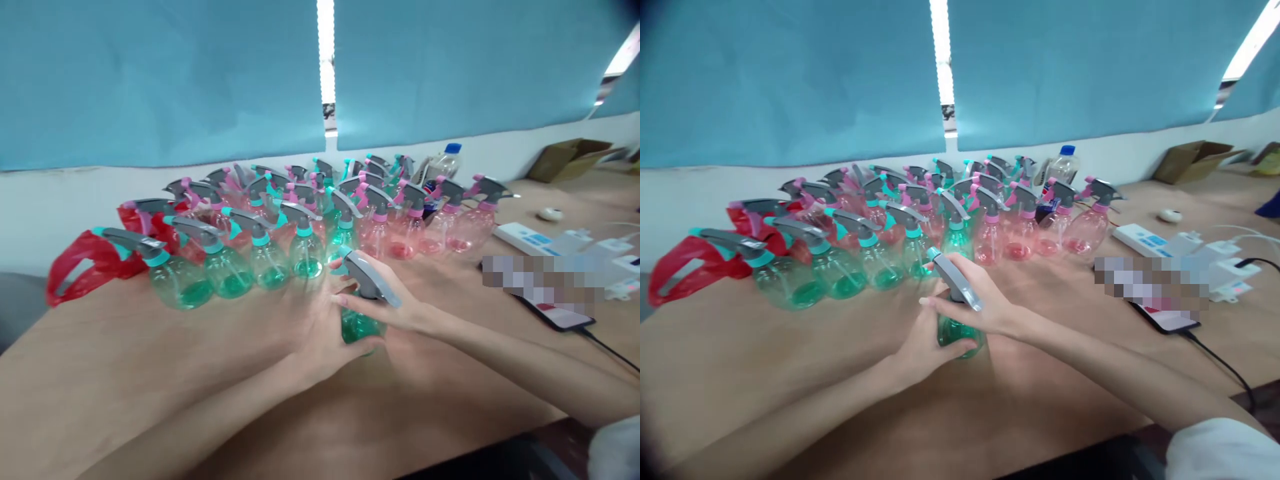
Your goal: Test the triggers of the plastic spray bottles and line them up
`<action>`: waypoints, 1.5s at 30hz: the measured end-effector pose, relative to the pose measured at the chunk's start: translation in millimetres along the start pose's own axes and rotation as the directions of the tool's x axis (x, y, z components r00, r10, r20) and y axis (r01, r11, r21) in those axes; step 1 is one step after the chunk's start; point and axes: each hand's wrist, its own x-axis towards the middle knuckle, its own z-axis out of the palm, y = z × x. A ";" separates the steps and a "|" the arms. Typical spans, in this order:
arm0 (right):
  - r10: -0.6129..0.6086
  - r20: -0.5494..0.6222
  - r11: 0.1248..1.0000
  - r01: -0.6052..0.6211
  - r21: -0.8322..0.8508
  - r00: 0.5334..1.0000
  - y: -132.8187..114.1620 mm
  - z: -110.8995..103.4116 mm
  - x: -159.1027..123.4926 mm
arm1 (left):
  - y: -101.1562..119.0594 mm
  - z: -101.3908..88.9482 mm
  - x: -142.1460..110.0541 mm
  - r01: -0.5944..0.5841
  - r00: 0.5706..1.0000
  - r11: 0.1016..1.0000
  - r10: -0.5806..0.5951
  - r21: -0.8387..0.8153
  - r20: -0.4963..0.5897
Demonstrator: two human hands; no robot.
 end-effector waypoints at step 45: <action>-0.099 -0.127 0.976 0.072 -0.204 0.987 27.0 -88.4 -17.9 | -21.9 27.4 6.0 0.048 0.971 0.696 -0.200 0.717 0.128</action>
